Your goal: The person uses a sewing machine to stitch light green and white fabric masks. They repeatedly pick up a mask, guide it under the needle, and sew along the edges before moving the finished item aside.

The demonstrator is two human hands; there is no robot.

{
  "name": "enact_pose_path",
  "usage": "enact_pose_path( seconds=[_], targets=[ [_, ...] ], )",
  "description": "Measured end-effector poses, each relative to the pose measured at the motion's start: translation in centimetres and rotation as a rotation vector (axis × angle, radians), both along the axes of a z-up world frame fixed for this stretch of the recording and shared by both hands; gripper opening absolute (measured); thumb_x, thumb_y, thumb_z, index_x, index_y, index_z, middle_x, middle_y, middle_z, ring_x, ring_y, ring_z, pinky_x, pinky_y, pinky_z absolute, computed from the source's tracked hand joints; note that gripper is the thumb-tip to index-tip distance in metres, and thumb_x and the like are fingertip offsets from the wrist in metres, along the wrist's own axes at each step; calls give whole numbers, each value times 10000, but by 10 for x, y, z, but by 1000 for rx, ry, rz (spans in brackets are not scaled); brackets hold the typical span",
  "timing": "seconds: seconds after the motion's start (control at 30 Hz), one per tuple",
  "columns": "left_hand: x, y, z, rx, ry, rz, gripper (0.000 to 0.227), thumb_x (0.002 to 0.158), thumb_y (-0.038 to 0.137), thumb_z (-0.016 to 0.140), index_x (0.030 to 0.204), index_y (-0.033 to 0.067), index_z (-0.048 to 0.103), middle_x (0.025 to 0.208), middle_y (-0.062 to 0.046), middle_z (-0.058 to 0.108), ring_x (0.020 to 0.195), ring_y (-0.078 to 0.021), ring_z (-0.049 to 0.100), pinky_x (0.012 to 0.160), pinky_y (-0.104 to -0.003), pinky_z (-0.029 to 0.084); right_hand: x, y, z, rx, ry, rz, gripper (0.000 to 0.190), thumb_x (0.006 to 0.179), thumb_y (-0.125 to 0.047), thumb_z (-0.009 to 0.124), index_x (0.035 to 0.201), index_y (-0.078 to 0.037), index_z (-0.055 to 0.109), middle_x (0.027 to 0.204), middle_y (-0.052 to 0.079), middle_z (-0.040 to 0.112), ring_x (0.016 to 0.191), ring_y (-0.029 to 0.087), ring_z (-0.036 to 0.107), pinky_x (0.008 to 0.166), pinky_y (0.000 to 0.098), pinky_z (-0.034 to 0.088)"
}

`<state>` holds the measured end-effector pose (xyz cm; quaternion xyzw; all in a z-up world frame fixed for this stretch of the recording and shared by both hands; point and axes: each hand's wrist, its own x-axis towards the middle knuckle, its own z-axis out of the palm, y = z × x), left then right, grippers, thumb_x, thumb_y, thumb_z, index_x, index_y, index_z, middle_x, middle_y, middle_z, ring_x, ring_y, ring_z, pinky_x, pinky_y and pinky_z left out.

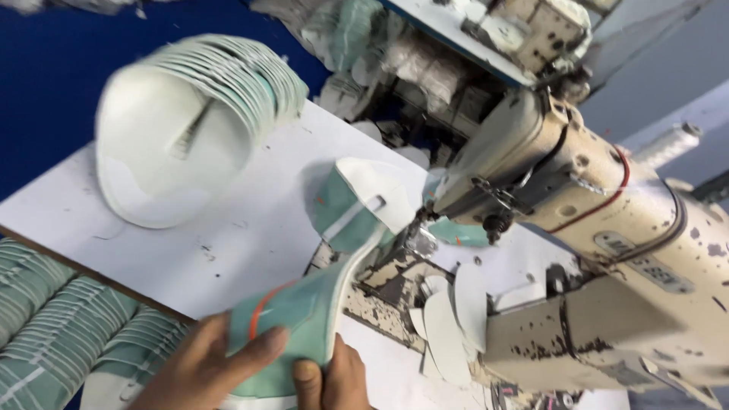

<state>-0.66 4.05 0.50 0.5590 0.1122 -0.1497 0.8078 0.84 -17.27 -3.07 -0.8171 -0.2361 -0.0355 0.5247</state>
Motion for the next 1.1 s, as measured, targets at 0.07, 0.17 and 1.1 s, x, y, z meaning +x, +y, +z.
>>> enact_pose_path(
  seconds=[0.07,0.17,1.1],
  targets=[
    [-8,-20,15,305,-236,136,567,918,311,771,1381,4,654,1247,-181,734,1226,-245,663,1035,-364,501,-6,-1,4,-31,-31,-47,551,1044,-438,543,1322,31,626,1055,204,782,973,351,781,885,413,583],
    [17,-46,47,624,-625,299,451,929,251,704,1285,-26,690,1127,-167,794,1071,-185,732,927,-322,545,-2,1,12,11,36,-169,509,1062,-393,516,1325,27,633,1069,211,786,960,338,764,873,400,586],
    [196,-111,4,363,-194,3,276,873,260,777,904,-10,825,577,6,592,529,-62,452,469,-303,367,60,-282,73,-766,-552,-1408,306,1196,-235,673,1212,-3,474,1178,186,482,1144,276,458,1066,501,353]
  ],
)
